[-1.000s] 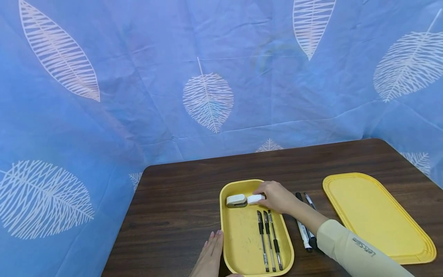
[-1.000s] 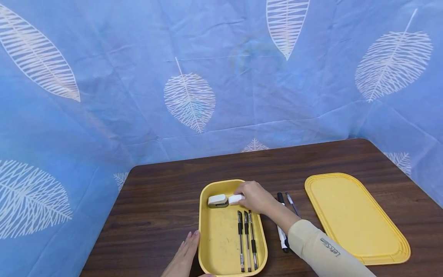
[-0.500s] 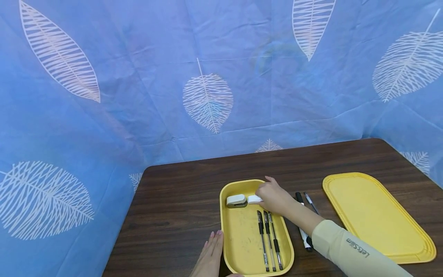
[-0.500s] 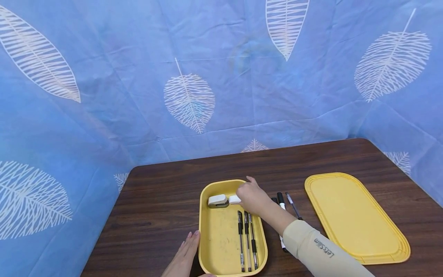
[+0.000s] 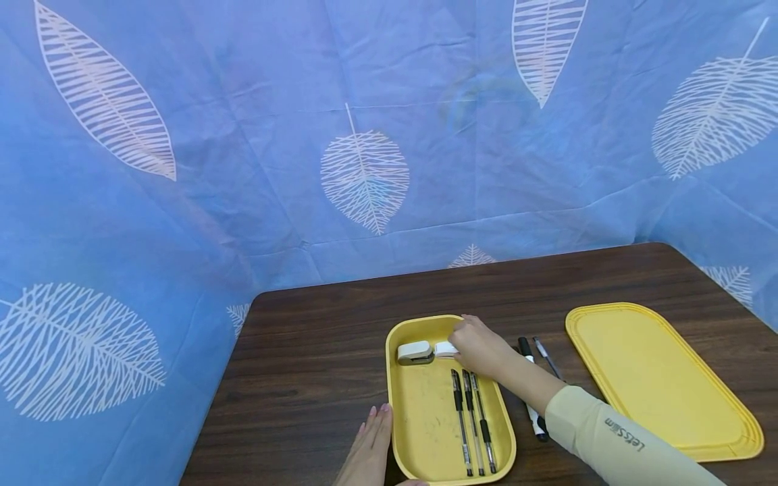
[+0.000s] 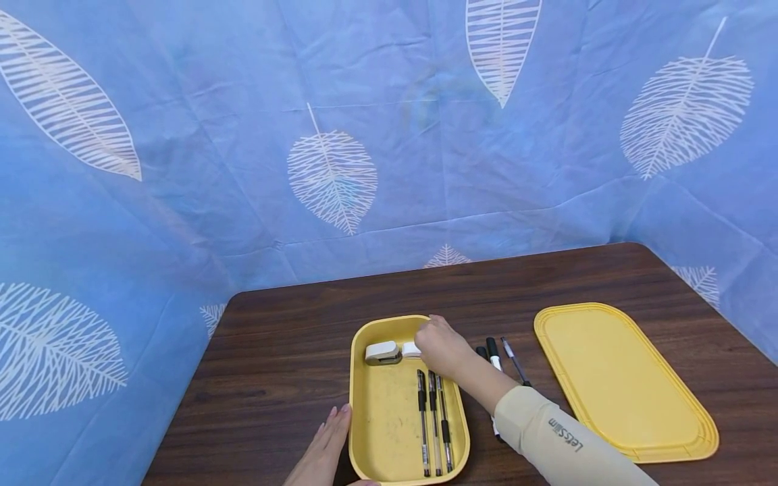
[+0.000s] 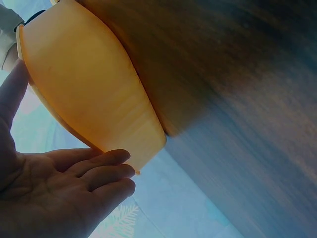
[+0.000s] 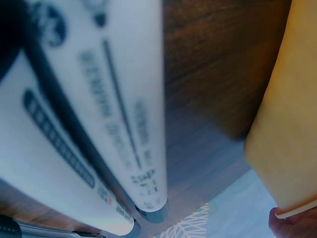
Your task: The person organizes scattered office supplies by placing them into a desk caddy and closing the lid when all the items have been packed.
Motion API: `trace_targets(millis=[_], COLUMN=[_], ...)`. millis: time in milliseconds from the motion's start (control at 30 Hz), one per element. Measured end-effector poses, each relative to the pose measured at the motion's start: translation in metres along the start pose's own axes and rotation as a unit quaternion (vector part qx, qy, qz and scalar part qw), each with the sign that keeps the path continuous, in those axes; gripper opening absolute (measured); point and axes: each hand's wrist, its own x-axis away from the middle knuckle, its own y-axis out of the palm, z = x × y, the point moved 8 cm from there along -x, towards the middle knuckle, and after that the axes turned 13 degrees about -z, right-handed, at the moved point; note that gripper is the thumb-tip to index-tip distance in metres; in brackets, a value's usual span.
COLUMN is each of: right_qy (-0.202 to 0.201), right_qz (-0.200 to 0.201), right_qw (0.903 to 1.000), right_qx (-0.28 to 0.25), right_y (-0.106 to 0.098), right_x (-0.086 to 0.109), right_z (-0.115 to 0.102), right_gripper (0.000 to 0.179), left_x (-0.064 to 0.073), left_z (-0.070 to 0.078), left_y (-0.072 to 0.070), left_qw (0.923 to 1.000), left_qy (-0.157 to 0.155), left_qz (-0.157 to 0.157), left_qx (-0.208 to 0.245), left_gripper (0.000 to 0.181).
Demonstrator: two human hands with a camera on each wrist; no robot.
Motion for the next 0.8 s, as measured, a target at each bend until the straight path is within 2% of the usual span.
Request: trace_targets(millis=[367, 800], right_qy=[0.012, 0.023], right_qz=[-0.015, 0.003], right_qw=[0.9998, 0.9996], right_qx=[-0.003, 0.014], right_y=[0.0000, 0.0002], right_x=[-0.0011, -0.0008], right_z=[-0.0008, -0.0031], right_gripper=[0.021, 0.021], left_x=[0.0005, 0.0011], left_z=[-0.0012, -0.0017], left_y=[0.0007, 0.0013], left_qw=[1.0000, 1.0000], left_qy=[0.000, -0.002], left_qz=[-0.003, 0.006], left_qx=[0.002, -0.004], left_gripper=[0.103, 0.103])
